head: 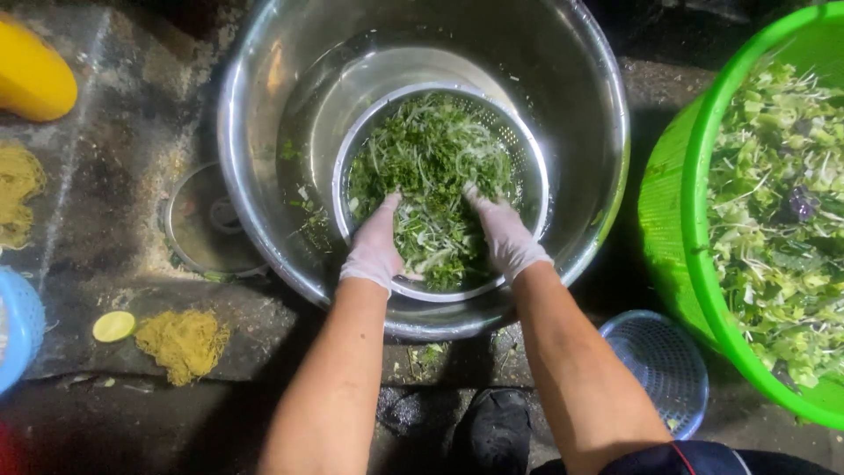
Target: The person washes chopped green vegetables in a large metal bowl filled with water, using a blue plastic strainer to scoop and transfer them into a green colander. They then rinse a separate batch of bean sprouts in a metal strainer under running water.
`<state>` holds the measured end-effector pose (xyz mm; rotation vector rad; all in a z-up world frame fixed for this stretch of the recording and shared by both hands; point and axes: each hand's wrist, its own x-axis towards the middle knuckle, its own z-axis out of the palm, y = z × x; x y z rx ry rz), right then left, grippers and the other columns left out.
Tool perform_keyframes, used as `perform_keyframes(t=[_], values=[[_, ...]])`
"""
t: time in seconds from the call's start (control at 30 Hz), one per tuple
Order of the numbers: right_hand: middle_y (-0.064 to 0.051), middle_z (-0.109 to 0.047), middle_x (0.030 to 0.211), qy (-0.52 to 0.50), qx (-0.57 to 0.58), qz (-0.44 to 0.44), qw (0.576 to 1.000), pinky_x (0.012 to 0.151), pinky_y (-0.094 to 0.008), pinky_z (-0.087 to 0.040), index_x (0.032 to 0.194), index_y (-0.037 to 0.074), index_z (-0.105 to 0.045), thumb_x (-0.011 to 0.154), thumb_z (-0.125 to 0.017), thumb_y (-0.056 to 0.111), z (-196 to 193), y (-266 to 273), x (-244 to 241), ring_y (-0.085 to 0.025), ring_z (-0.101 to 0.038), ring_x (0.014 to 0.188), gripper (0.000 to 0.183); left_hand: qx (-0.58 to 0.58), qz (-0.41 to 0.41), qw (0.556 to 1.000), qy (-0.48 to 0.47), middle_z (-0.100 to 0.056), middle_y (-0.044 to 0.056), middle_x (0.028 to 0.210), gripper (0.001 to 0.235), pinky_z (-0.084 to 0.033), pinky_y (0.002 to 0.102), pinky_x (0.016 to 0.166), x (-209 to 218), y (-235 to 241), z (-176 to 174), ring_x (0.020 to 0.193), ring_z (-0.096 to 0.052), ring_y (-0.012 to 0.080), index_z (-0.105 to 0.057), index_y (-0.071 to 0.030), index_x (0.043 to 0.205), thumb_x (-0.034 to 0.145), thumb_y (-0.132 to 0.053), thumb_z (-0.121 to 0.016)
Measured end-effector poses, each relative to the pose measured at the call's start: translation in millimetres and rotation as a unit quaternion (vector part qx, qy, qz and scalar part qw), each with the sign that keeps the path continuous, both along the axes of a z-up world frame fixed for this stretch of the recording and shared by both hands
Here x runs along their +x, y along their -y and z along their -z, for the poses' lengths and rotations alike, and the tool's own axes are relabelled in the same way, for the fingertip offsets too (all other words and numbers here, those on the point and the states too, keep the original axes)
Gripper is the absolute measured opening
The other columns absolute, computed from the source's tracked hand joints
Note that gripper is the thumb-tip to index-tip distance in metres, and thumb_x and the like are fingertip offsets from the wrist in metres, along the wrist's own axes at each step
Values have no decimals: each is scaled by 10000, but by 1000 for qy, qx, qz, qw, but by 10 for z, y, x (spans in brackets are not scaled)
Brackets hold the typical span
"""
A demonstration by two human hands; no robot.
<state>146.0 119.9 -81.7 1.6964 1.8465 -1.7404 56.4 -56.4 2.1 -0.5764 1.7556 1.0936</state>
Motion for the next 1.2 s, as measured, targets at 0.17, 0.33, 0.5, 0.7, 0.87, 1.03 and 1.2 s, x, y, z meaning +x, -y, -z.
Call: perform_keyframes(t=[0.17,0.33,0.5,0.7,0.87,1.03,1.2], values=[[-306,-650,1582,-21,-9,35,999,874,-573,-693,1794,97,-429,852,-1035,292,947,-177,28,-439,-768,1269,1137,57,-73,995,-29,-514,148,1770,854,-326,461,1413,31,-99,363,1707,-408,294,-556,1,1599,979,-539,-790],[-227,-665,1301,-107,-13,89,990,778,-432,-616,1796,-20,-378,839,-841,-20,952,-196,77,-306,-694,1019,1063,99,-126,986,-54,-621,142,1696,789,-330,444,1404,24,-131,686,1683,-454,282,-668,-11,1496,891,-457,-910],[-313,-585,1535,-132,21,99,986,934,-485,-605,1780,-47,-388,850,-787,-32,845,-323,62,-317,-666,1229,1013,129,-115,978,-116,-676,172,1615,680,-287,488,1423,-14,-220,1155,1648,-510,316,-721,2,1397,892,-397,-941],[-358,-578,1586,-142,19,36,989,820,-407,-694,1822,1,-305,806,-578,-189,411,-470,-29,-237,-763,936,1069,212,-105,928,-287,-864,129,1019,495,-607,398,1020,-285,-319,1443,1049,-777,193,-829,61,1190,707,-4,-915],[-295,-704,1471,-198,116,38,972,1009,-462,-674,1728,-57,-463,786,-600,-169,122,-481,-202,-323,-803,1163,959,224,-20,908,-354,-741,41,711,483,-637,345,734,-523,-308,939,743,-776,152,-801,22,1045,594,29,-974],[-167,-827,1057,-202,197,17,959,906,-435,-667,1280,41,-831,798,-710,-56,-973,-66,-425,-246,-817,989,507,335,-23,896,-289,-735,145,834,614,-676,516,821,-550,-420,426,895,-770,249,-771,115,1134,555,61,-967],[-309,-810,1305,-237,155,-32,958,1080,-511,-662,1507,-82,-694,855,-805,-77,-1196,87,-542,-372,-814,1212,661,41,236,901,-360,-832,81,1329,761,-658,544,1049,-644,-547,784,1165,-854,322,-751,-225,1428,691,-231,-937]])
